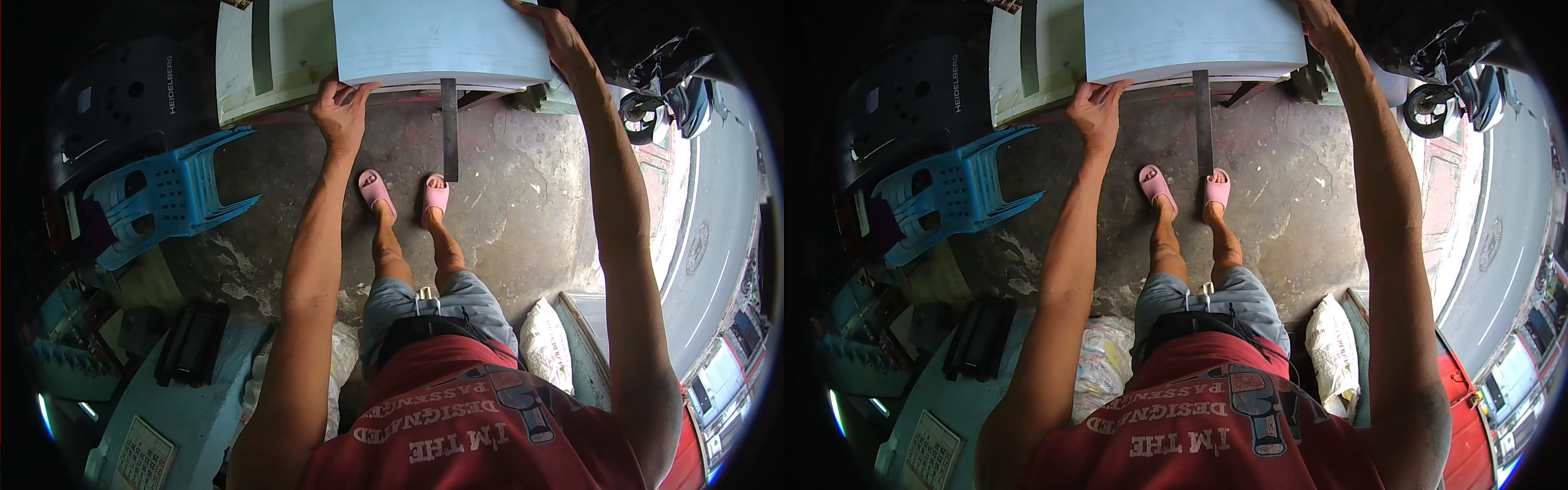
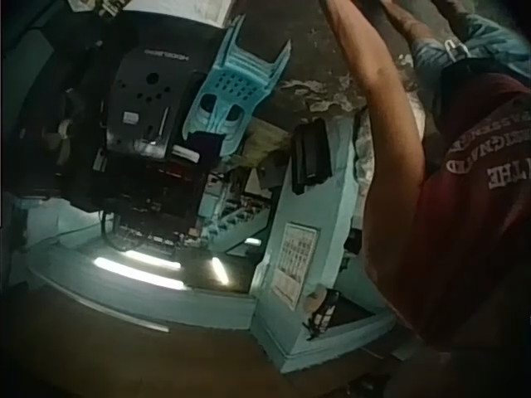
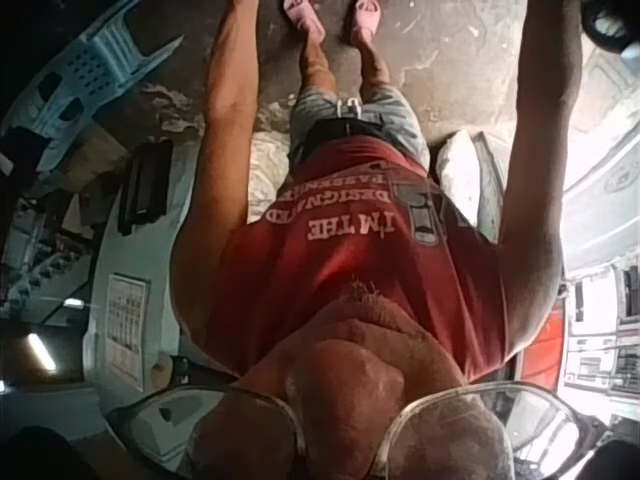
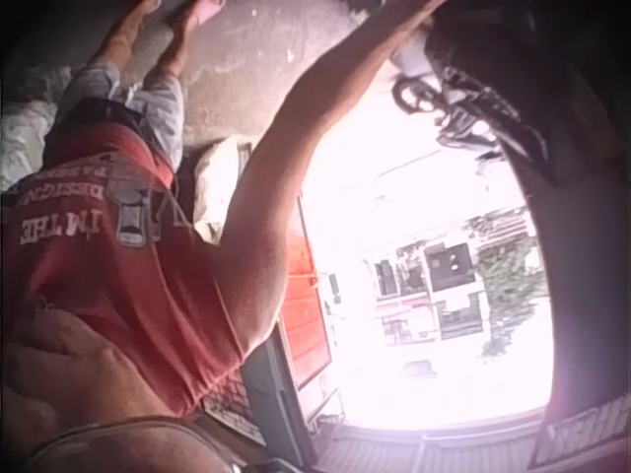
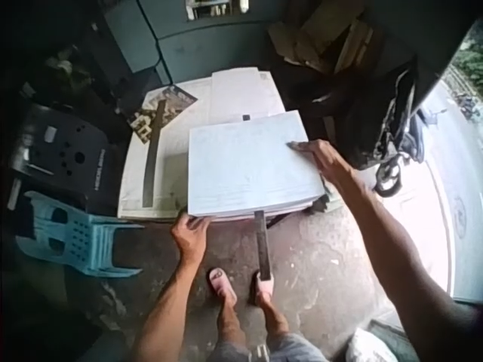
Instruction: The recorder aligns a stack of paper on a large industrial cutting machine and kemudian places it under a ruler on a side table.
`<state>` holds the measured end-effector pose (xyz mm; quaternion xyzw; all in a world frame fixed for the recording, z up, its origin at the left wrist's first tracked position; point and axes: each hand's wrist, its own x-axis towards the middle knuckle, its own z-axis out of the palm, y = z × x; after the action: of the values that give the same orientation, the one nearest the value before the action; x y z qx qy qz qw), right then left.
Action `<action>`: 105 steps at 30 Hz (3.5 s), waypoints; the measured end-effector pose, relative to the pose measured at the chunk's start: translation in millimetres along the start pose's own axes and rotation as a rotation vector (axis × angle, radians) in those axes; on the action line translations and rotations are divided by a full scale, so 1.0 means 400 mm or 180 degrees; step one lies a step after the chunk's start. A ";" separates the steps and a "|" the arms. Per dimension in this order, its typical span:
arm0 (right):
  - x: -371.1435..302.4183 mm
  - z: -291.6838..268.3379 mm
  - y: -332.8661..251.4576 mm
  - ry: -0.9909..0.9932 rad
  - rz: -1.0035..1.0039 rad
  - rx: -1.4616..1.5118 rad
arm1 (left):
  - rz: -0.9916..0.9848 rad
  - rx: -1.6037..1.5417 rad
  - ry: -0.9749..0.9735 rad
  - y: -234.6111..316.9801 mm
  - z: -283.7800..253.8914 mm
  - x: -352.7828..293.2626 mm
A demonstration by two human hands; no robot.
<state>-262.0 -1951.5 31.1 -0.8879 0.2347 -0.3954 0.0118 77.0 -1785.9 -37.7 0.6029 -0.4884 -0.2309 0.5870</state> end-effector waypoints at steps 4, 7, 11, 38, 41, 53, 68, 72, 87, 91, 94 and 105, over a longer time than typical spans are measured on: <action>0.000 -0.005 0.012 0.0010 -0.0085 -0.0184 | -0.0074 -0.0143 0.0016 0.004 0.004 0.002; -0.003 0.000 0.012 -0.0029 -0.0103 -0.0290 | -0.0256 -0.0030 -0.0042 0.009 0.000 -0.001; 0.005 0.012 0.003 0.0034 -0.0048 -0.0158 | -0.0189 -0.0156 -0.0021 0.005 -0.014 0.001; 0.004 -0.034 -0.096 -0.0195 0.1413 0.0418 | -0.0100 0.0064 -0.0046 0.015 -0.027 -0.013; 0.016 -0.003 -0.117 -0.0127 0.1714 0.1068 | -0.0449 0.0148 -0.0034 0.026 -0.058 -0.023; -0.017 0.015 0.017 -0.0079 0.0968 0.1664 | 0.1529 0.2178 -0.1551 0.293 0.290 -0.110; 0.021 -0.019 -0.074 0.0268 0.2855 0.3059 | 0.2542 0.2186 -0.0824 0.208 0.343 -0.072; -0.017 0.006 -0.015 0.0807 0.0510 0.1303 | 0.2553 0.2031 -0.0853 0.222 0.367 -0.073; 0.060 -0.014 -0.092 0.0032 0.3075 0.2861 | 0.2025 0.2284 -0.1073 0.259 0.320 -0.069; -0.014 -0.024 -0.044 -0.0211 0.2702 0.2207 | 0.1877 0.1431 -0.0641 0.401 0.247 -0.038; -0.109 -0.015 0.073 0.0118 0.0447 0.0605 | 0.0802 0.1899 0.0245 0.368 0.161 0.133; -0.038 0.033 0.016 -0.0482 0.1658 0.1614 | -0.2271 0.0350 -0.1909 0.161 -0.004 0.348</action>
<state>-263.9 -1952.9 10.2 -0.7940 0.3459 -0.3579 0.3489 115.9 -1894.2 63.7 0.6701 -0.4102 -0.5561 0.2711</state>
